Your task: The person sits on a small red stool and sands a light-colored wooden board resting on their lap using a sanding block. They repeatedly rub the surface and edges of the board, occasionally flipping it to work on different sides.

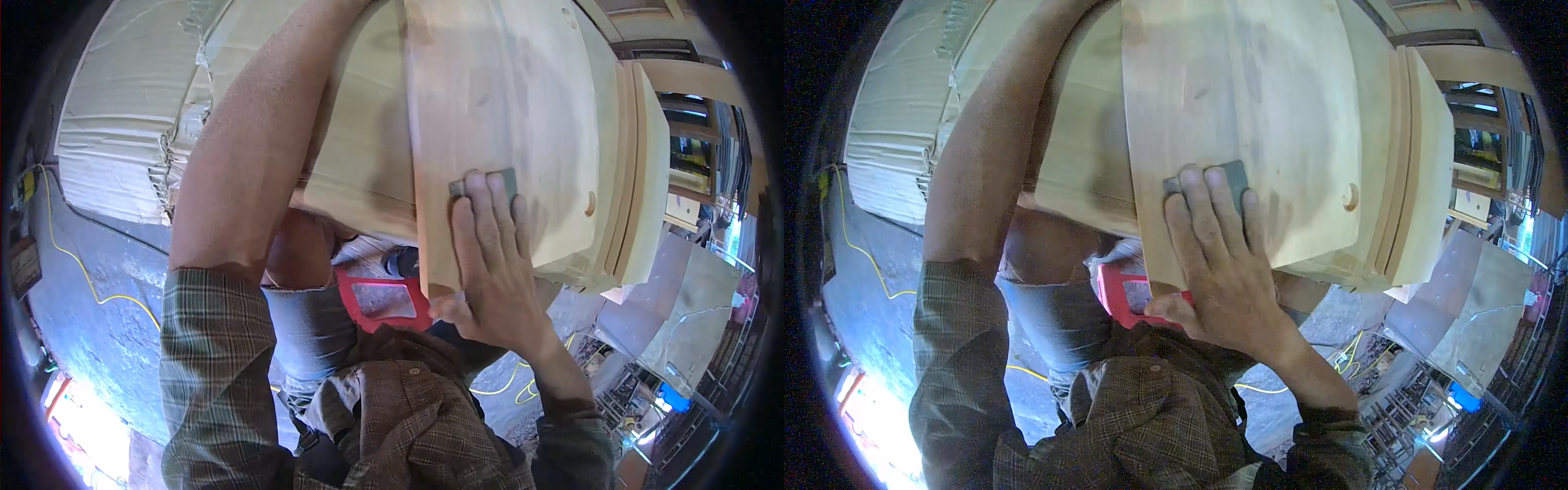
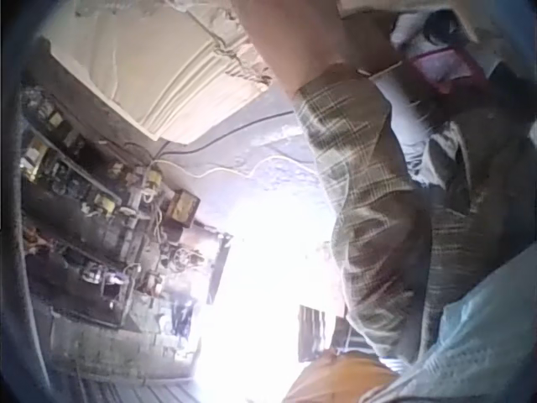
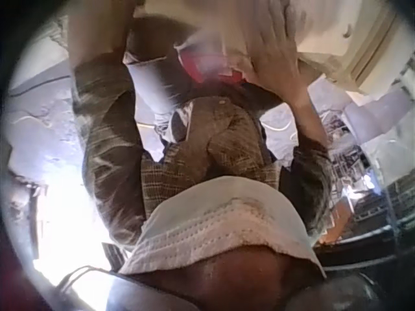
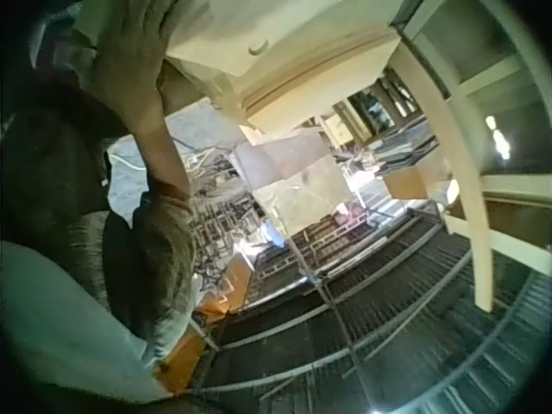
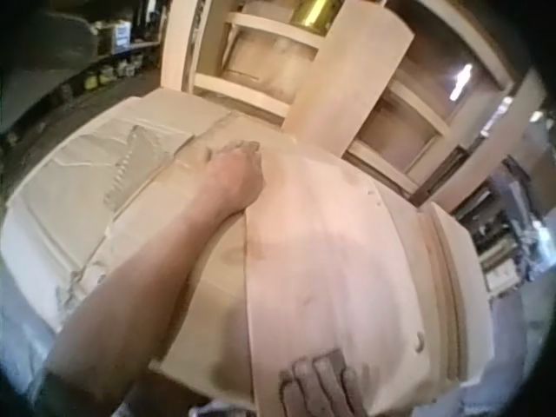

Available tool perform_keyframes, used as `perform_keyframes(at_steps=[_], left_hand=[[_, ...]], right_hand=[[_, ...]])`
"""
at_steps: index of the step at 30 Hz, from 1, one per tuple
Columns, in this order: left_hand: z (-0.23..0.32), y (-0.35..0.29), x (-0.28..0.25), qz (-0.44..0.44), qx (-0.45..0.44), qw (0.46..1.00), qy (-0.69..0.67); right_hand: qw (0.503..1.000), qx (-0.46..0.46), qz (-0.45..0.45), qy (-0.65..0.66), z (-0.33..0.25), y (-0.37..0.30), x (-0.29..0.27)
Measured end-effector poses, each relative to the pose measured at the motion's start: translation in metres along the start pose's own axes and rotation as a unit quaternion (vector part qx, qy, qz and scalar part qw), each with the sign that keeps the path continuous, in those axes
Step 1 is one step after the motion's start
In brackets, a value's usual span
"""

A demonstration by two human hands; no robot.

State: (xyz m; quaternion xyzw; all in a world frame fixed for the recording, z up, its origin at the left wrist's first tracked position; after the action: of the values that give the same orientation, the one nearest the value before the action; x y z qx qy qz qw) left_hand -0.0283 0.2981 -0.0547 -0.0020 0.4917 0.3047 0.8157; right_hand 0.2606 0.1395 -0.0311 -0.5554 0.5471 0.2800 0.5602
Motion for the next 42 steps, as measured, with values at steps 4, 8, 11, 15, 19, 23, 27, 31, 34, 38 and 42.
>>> perform_keyframes(at_steps=[4, 8, 11, 15, 19, 23, 27, 31, 34, 38, 42], left_hand=[[-0.001, 0.002, 0.004, -0.015, 0.004, 1.0, -0.004], [-0.004, 0.0, 0.001, -0.039, -0.018, 0.999, 0.003], [0.001, -0.001, -0.004, -0.04, -0.004, 0.999, 0.016], [0.002, 0.001, -0.002, -0.041, -0.001, 0.999, 0.032], [-0.002, 0.0, 0.005, -0.028, 0.005, 0.999, 0.031], [0.003, 0.002, 0.005, -0.019, 0.035, 0.996, 0.074], [-0.001, 0.002, 0.002, -0.038, 0.007, 0.999, 0.033], [0.0, -0.003, -0.005, -0.036, 0.0, 0.999, 0.039], [-0.001, -0.003, -0.002, -0.034, 0.001, 0.999, 0.037], [0.004, -0.002, -0.004, 0.012, 0.033, 0.998, 0.059], [-0.002, 0.002, 0.001, -0.026, 0.002, 0.998, 0.057]], right_hand=[[0.994, -0.025, 0.073, -0.08, 0.031, 0.06, -0.03], [0.99, 0.109, 0.084, 0.011, 0.128, 0.184, -0.07], [0.99, 0.1, 0.103, 0.018, 0.13, 0.193, -0.076], [0.988, 0.009, 0.115, -0.103, 0.044, 0.083, -0.042], [1.0, 0.021, -0.004, 0.019, 0.002, -0.027, 0.013], [0.994, -0.025, 0.092, -0.056, 0.029, 0.027, -0.019], [0.996, 0.07, 0.016, 0.055, 0.118, 0.169, -0.063], [0.983, 0.139, 0.12, 0.003, 0.111, 0.183, -0.08], [0.985, -0.006, 0.157, -0.072, 0.037, 0.083, -0.052], [0.999, -0.005, 0.053, -0.003, 0.002, -0.02, -0.002], [0.993, -0.048, 0.097, -0.056, 0.027, 0.022, -0.016]])
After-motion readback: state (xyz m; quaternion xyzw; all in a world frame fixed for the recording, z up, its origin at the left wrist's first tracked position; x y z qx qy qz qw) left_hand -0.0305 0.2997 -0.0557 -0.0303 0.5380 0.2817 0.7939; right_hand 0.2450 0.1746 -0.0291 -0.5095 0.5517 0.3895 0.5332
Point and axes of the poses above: each hand's wrist, its own y-axis towards the middle knuckle, its own x-axis out of the palm, z = x × y, the point moved 9 cm from there along y, towards the middle knuckle, and after that the axes turned 14 degrees about -z, right-handed, at the moved point
